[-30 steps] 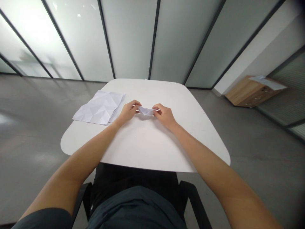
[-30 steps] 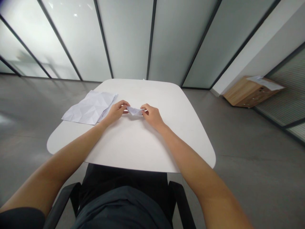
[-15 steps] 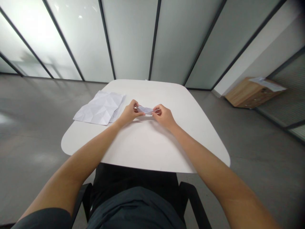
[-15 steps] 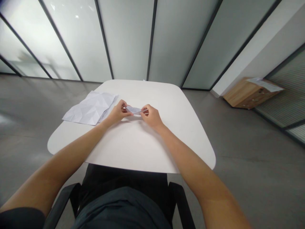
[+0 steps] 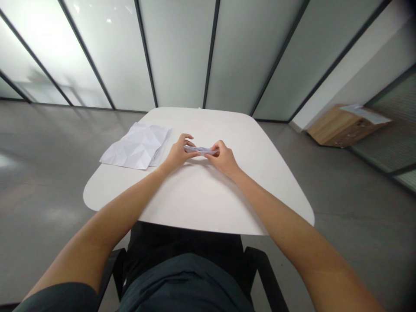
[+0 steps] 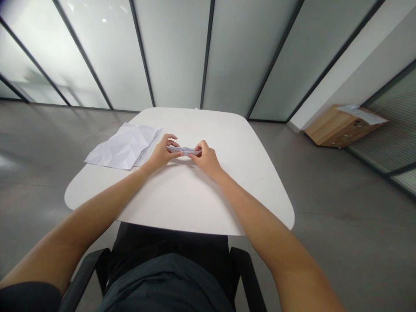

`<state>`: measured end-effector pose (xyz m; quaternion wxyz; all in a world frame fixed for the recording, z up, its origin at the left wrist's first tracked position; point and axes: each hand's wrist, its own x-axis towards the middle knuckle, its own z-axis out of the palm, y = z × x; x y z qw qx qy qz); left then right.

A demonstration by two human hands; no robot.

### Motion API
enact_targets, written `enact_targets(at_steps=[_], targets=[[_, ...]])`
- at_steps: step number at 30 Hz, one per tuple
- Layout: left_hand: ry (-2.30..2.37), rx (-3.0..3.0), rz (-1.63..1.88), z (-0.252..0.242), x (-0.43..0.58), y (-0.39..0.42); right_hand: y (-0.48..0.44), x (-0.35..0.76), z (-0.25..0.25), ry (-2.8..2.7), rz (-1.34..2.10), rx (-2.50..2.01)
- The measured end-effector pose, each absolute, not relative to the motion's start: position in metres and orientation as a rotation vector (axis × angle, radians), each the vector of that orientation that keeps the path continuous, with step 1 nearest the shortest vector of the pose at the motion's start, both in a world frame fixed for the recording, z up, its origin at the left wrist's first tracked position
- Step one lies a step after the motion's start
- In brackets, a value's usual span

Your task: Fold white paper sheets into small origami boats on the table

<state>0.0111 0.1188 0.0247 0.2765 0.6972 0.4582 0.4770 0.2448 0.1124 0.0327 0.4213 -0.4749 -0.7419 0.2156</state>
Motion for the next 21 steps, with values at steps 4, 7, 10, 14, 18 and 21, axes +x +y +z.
enact_targets(at_steps=[4, 7, 10, 14, 18, 21], targets=[[1.253, 1.909, 1.210, 0.030, 0.012, 0.115, 0.114, 0.245, 0.029, -1.860, 0.544, -1.152], [1.246, 1.921, 1.209, 0.031, 0.012, 0.114, 0.115, 0.244, 0.027, -1.882, 0.579, -1.113], [1.219, 1.927, 1.220, 0.030, 0.012, 0.115, 0.115, 0.242, 0.027, -1.922, 0.580, -1.068], [1.235, 1.934, 1.217, 0.029, 0.010, 0.116, 0.115, 0.241, 0.028, -1.946, 0.563, -1.054], [1.167, 1.938, 1.216, 0.026, 0.007, 0.119, 0.119, 0.245, 0.027, -1.946, 0.525, -1.084], [1.152, 1.970, 1.226, 0.023, 0.002, 0.125, 0.121, 0.249, 0.025, -1.952, 0.499, -1.138]])
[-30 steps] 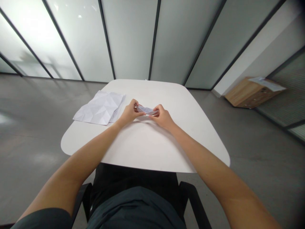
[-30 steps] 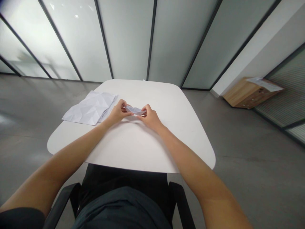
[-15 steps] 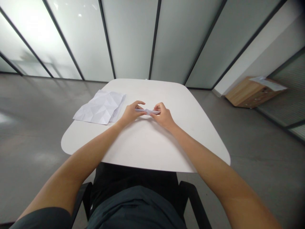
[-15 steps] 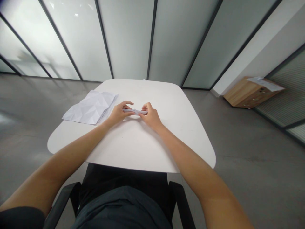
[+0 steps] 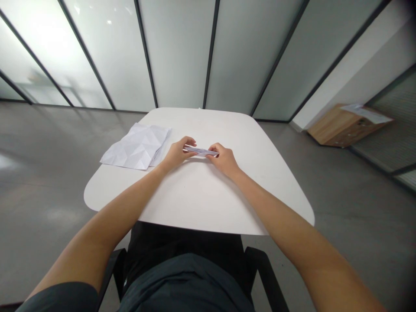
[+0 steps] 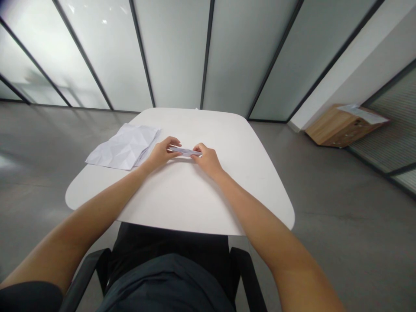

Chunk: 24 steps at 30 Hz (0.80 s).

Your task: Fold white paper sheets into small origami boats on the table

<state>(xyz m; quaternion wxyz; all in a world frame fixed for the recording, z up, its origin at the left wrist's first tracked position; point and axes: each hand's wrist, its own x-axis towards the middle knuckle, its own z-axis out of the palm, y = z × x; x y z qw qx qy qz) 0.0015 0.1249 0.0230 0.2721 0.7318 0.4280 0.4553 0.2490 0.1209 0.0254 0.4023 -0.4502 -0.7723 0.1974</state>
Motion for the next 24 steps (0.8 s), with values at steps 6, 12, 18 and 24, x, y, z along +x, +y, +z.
enact_targets(at_steps=[6, 12, 18, 24], targets=[[1.240, 2.073, 1.107, 0.016, -0.012, 0.135, 0.123, 0.252, 0.022, -2.030, 0.528, -1.160], [1.173, 2.080, 1.042, 0.013, -0.015, 0.136, 0.126, 0.262, 0.023, -2.103, 0.515, -1.146], [1.155, 2.087, 1.045, 0.015, -0.015, 0.134, 0.128, 0.270, 0.025, -2.139, 0.533, -1.091], [1.221, 2.014, 1.161, 0.016, -0.016, 0.133, 0.138, 0.280, 0.028, -2.193, 0.348, -1.087]])
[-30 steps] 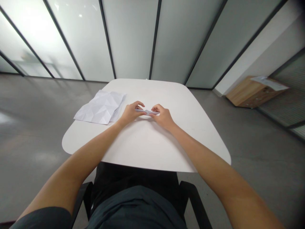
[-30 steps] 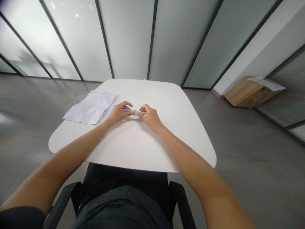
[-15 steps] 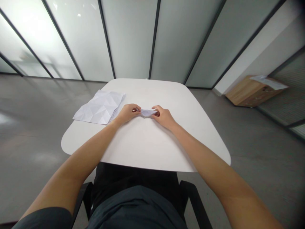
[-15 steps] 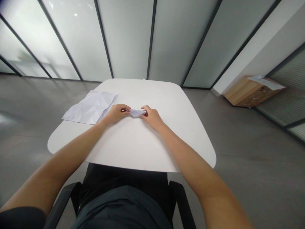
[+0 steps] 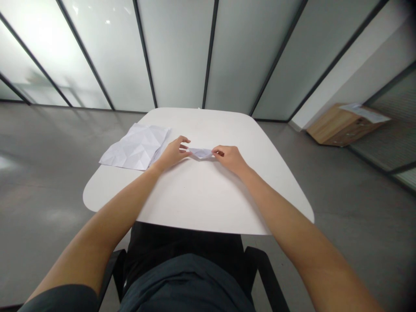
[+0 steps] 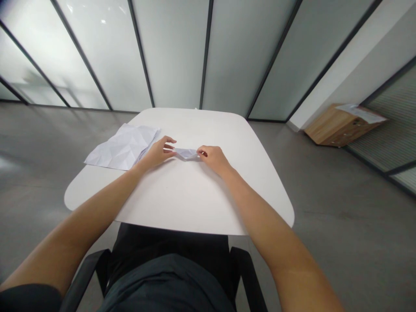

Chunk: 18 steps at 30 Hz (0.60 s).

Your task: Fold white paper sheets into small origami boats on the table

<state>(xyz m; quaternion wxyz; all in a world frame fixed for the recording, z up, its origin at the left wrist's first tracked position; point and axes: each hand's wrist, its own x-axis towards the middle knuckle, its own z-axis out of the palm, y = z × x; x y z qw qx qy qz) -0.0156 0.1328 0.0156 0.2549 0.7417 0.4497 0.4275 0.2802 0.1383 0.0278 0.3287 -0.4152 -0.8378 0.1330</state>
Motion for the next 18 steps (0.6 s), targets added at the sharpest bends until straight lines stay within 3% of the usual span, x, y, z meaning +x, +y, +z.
enact_targets(at_steps=[10, 18], targets=[[1.261, 2.195, 0.956, 0.012, -0.019, 0.135, 0.182, 0.391, 0.029, -1.676, -0.208, -1.651], [1.267, 2.302, 0.891, 0.013, -0.020, 0.135, 0.195, 0.453, 0.010, -1.309, -0.258, -1.967]])
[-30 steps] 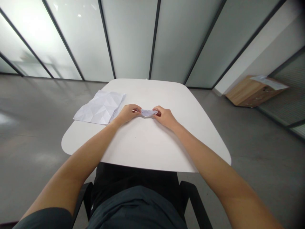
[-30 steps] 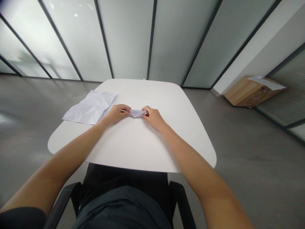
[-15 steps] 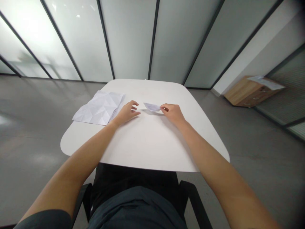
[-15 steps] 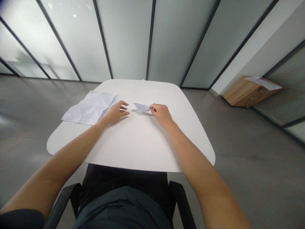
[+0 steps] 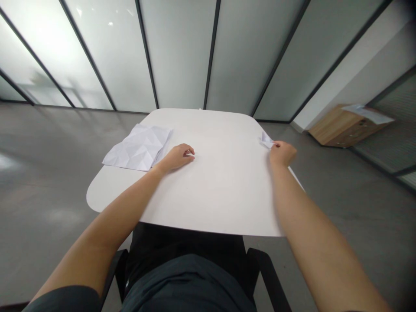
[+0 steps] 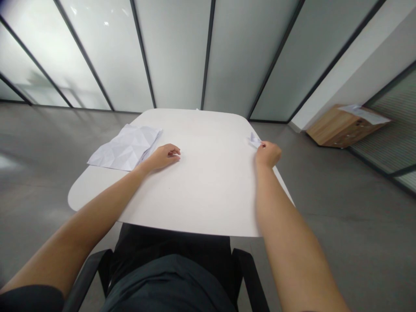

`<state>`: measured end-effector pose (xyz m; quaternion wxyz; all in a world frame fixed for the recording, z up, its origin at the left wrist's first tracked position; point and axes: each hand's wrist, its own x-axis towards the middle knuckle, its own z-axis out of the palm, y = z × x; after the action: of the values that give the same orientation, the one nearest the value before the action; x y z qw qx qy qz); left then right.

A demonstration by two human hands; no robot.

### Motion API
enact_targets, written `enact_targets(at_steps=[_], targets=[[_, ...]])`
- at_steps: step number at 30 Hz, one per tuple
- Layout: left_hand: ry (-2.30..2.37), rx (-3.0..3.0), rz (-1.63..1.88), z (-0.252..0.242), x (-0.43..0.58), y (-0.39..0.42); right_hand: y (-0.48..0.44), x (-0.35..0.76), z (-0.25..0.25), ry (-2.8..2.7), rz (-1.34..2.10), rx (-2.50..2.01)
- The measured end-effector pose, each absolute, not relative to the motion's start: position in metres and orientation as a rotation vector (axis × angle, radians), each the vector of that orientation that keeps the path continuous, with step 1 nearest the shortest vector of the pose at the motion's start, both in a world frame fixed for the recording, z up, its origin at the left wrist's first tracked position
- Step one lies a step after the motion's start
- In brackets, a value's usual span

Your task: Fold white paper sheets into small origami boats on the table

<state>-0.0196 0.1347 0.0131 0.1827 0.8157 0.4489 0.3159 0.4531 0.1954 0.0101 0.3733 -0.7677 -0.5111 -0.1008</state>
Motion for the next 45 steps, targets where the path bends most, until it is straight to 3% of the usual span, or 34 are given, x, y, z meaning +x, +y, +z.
enact_targets(at_steps=[30, 35, 40, 45], targets=[[1.256, 2.418, 0.714, 0.023, -0.017, 0.128, 0.194, 0.454, 0.009, -1.295, -0.168, -1.944], [1.262, 2.420, 0.686, 0.021, -0.017, 0.129, 0.189, 0.433, 0.022, -1.217, -0.311, -1.846], [1.268, 2.413, 0.680, 0.022, -0.017, 0.129, 0.190, 0.387, 0.038, -1.637, -0.250, -1.718], [1.262, 2.412, 0.684, 0.023, -0.017, 0.127, 0.181, 0.333, 0.021, -2.232, 0.007, -1.487]])
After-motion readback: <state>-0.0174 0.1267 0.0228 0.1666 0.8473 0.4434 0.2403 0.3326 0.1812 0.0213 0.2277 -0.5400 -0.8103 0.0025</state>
